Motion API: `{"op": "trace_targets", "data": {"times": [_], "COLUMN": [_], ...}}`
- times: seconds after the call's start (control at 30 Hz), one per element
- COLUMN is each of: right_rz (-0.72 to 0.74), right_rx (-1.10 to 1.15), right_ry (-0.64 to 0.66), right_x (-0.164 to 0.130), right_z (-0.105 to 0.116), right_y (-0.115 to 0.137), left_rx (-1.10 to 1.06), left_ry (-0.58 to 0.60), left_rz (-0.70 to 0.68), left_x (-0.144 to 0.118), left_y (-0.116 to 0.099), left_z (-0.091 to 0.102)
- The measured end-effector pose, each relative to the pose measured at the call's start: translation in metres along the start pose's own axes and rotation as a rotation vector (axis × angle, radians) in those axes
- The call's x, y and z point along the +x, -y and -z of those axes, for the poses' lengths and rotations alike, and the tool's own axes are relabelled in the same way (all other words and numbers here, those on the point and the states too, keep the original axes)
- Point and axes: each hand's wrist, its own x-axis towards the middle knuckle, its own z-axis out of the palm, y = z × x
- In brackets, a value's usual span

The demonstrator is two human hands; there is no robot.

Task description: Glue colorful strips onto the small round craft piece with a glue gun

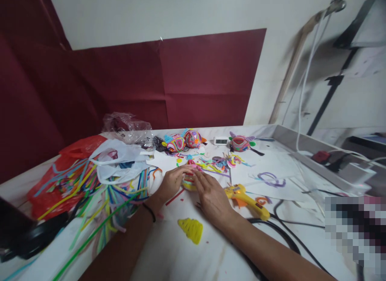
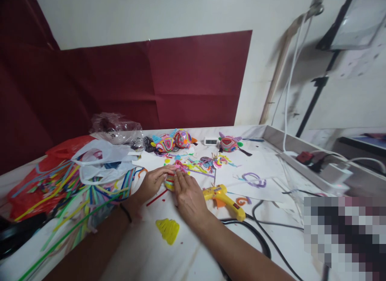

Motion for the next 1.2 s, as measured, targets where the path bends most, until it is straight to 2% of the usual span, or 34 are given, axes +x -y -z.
{"op": "trace_targets", "data": {"times": [0.23, 0.5, 0.67, 0.87, 1.2], "right_rz": [-0.029, -0.038, -0.038, -0.031, -0.034], "right_rx": [0.035, 0.061, 0.049, 0.041, 0.035], "right_ry": [0.028, 0.076, 0.072, 0.08, 0.104], "right_x": [-0.002, -0.002, -0.001, -0.001, -0.001], "right_z": [-0.002, 0.002, 0.004, 0.004, 0.007], "right_y": [-0.001, -0.001, -0.001, -0.002, -0.001], "left_rx": [0.185, 0.41, 0.454, 0.482, 0.502], "left_ry": [-0.06, 0.03, 0.12, 0.124, 0.145], "left_rz": [-0.004, 0.027, 0.095, 0.063, 0.149], "left_x": [-0.001, -0.001, -0.001, -0.001, 0.001], "left_y": [-0.003, -0.012, -0.013, -0.015, -0.021], "left_z": [0.004, 0.017, 0.023, 0.027, 0.025]}}
